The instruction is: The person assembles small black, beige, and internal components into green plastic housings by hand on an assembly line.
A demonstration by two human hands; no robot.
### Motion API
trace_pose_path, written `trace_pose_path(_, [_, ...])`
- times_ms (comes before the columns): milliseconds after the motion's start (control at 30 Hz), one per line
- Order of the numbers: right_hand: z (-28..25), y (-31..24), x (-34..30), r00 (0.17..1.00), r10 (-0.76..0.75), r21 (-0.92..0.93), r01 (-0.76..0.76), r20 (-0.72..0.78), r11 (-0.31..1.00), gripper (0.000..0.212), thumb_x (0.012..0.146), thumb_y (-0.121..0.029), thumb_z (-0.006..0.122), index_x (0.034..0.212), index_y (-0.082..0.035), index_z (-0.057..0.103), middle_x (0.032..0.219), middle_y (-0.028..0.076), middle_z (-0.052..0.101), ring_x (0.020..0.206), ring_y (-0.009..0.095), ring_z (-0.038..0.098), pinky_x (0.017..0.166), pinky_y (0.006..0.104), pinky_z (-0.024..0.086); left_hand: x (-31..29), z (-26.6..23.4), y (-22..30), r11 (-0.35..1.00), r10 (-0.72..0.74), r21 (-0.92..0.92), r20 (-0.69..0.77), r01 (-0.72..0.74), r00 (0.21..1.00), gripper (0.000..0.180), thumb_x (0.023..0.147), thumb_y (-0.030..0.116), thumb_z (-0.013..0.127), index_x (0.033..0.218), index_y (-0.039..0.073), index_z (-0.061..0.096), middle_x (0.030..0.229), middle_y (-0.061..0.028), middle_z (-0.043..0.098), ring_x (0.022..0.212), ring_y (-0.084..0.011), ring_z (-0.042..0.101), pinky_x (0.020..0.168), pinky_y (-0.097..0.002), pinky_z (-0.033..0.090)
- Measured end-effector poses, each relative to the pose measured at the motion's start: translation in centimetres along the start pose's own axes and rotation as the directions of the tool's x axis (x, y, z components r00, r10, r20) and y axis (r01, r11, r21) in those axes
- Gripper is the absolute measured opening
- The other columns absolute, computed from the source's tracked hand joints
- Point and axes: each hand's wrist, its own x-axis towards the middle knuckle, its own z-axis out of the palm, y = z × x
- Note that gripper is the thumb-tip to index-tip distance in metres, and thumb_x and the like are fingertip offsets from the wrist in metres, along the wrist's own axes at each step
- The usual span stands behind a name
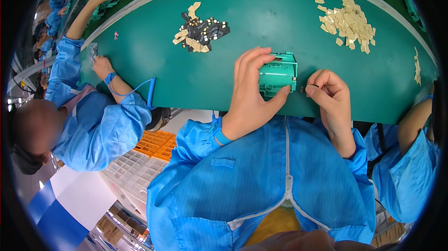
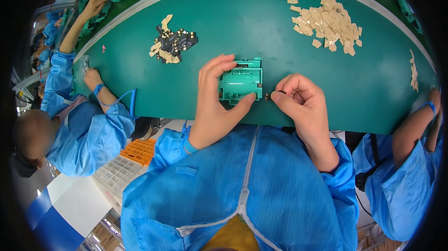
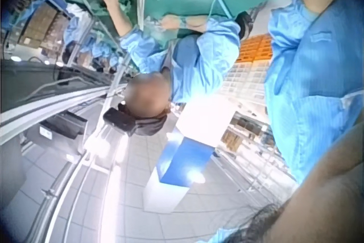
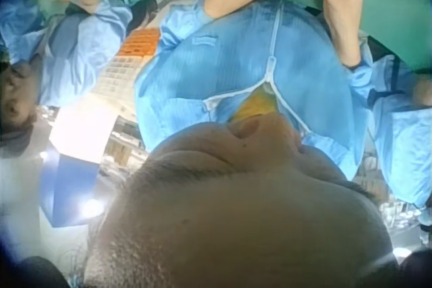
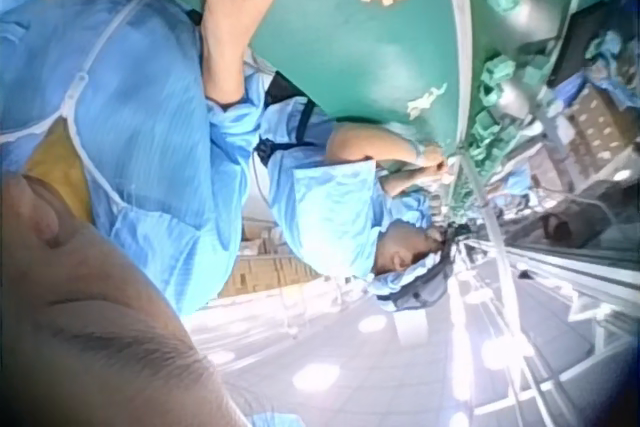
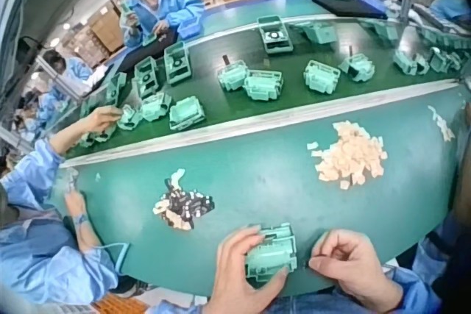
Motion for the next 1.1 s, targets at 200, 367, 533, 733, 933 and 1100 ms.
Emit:
trace_pose_path(200, [0.6, -0.6, -0.1, 1.0, 0.024, -0.019, -0.025, -0.006, 1.0, 0.022, 0.086, 0.009, 0.068, 0.083, -0.007, 0.053, 0.092, 0.0, 0.06, 0.077, 0.002, 0.054, 0.066, 0.018, 0.042, -0.2, 0.6, -0.3, 1.0, -0.001, 0.003, -0.009, 0.001, 1.0, 0.07, 0.073, 0.001, 0.079, 0.134, 0.005, 0.047, 0.14, -0.0179, 0.048, 0.131, -0.0347, 0.045, 0.108, -0.0435, 0.039])
trace_pose_path(367, [1.2, -0.5, -0.2, 0.999, 0.03, -0.04, -0.031, -0.031, 0.999, 0.023, 0.086, 0.009, 0.068, 0.083, -0.007, 0.052, 0.091, 0.0, 0.059, 0.075, 0.002, 0.053, 0.064, 0.0179, 0.041, -0.2, 0.8, -0.7, 0.999, 0.036, 0.005, -0.013, -0.036, 0.999, 0.07, 0.071, 0.001, 0.078, 0.134, 0.006, 0.047, 0.138, -0.0179, 0.047, 0.13, -0.0355, 0.044, 0.108, -0.0444, 0.039])
trace_pose_path(533, [1.3, -0.5, -0.2, 1.0, 0.003, -0.118, -0.005, -0.022, 0.993, 0.023, 0.086, 0.01, 0.068, 0.082, -0.007, 0.052, 0.09, 0.0, 0.059, 0.075, 0.002, 0.053, 0.063, 0.0181, 0.041, -0.2, 1.0, -0.7, 0.999, 0.047, 0.023, -0.018, -0.046, 0.999, 0.071, 0.07, 0.001, 0.078, 0.133, 0.006, 0.046, 0.136, -0.0178, 0.048, 0.129, -0.0361, 0.044, 0.107, -0.0451, 0.039])
trace_pose_path(733, [1.6, -0.8, -0.1, 1.0, 0.007, -0.203, -0.013, -0.031, 0.979, 0.023, 0.085, 0.01, 0.067, 0.081, -0.006, 0.05, 0.089, 0.0, 0.058, 0.075, 0.003, 0.052, 0.064, 0.0196, 0.041, -0.2, 1.1, -0.8, 0.996, 0.072, 0.053, -0.003, -0.072, 0.997, 0.071, 0.069, 0.003, 0.078, 0.132, 0.007, 0.046, 0.133, -0.0169, 0.048, 0.129, -0.037, 0.045, 0.115, -0.0551, 0.026])
trace_pose_path(933, [1.6, -0.9, 0.0, 0.999, 0.036, -0.21, -0.04, -0.022, 0.977, 0.024, 0.085, 0.01, 0.066, 0.081, -0.006, 0.049, 0.088, 0.0, 0.056, 0.077, 0.004, 0.051, 0.065, 0.0205, 0.042, -0.3, 1.2, -0.8, 0.996, 0.076, 0.048, -0.012, -0.075, 0.997, 0.072, 0.069, 0.004, 0.078, 0.133, 0.008, 0.045, 0.133, -0.016, 0.048, 0.13, -0.0378, 0.045, 0.117, -0.0589, 0.02])
trace_pose_path(1100, [1.4, -0.7, 0.1, 1.0, 0.021, -0.212, -0.024, -0.019, 0.977, 0.023, 0.084, 0.008, 0.066, 0.08, -0.006, 0.049, 0.086, -0.001, 0.055, 0.076, 0.004, 0.049, 0.066, 0.0216, 0.042, -0.3, 1.4, -0.7, 0.994, 0.067, 0.083, -0.015, -0.065, 0.998, 0.073, 0.07, 0.006, 0.08, 0.133, 0.009, 0.045, 0.133, -0.0151, 0.049, 0.13, -0.0374, 0.045, 0.118, -0.061, 0.02])
